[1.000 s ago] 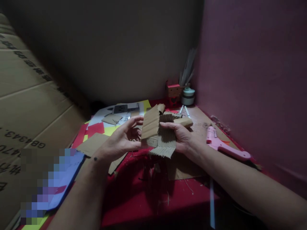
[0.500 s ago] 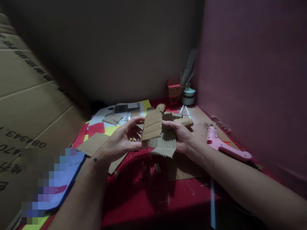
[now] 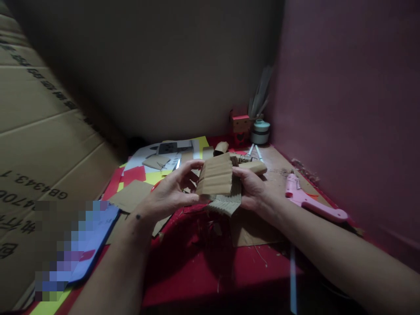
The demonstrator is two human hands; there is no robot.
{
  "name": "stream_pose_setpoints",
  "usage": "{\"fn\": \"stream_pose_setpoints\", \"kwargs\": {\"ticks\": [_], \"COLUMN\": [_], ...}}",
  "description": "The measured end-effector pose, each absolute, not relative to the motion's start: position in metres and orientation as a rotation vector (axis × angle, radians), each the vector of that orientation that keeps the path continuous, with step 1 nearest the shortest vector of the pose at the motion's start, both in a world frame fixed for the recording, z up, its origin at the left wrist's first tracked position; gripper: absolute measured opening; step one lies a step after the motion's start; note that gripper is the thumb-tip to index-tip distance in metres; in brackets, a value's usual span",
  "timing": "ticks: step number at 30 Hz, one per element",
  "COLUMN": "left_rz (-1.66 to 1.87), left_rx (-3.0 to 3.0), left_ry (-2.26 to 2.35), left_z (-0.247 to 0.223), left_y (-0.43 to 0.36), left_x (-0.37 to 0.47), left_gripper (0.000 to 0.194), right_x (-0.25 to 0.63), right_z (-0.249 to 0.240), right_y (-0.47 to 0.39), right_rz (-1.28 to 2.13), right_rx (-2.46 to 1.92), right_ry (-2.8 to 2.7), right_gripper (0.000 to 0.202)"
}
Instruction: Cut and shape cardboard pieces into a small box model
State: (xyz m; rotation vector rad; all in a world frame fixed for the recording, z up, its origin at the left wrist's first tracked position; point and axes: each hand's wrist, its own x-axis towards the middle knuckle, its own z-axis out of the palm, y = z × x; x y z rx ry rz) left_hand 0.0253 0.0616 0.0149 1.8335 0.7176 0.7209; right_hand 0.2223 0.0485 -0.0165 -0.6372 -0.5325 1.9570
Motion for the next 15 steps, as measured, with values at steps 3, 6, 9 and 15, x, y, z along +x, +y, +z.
{"fn": "stream_pose_setpoints", "kwargs": {"ticks": [3, 6, 9, 15], "left_rz": [0.719, 0.727, 0.758, 0.742], "left_rx": [1.832, 1.864, 1.881, 1.906], "left_ry": [0.724, 0.721, 0.664, 0.667], "left_z": [0.016, 0.016, 0.013, 0.006], "left_y": [0.06, 0.058, 0.057, 0.058], "left_x": [0.028, 0.03, 0.032, 0.033], "left_gripper": [0.064, 0.063, 0.067, 0.069], "right_x": [0.222, 0.22, 0.218, 0.218], "right_z": [-0.016, -0.013, -0.008, -0.005], "right_y": [0.047, 0.043, 0.037, 0.034], "right_rz": [1.958, 1.938, 1.912, 1.767], "right_rx": [-0.604, -0.657, -0.741, -0.797], "right_ry": [-0.57, -0.564, -0.555, -0.836], "right_gripper": [0.018, 0.019, 0.016, 0.019]}}
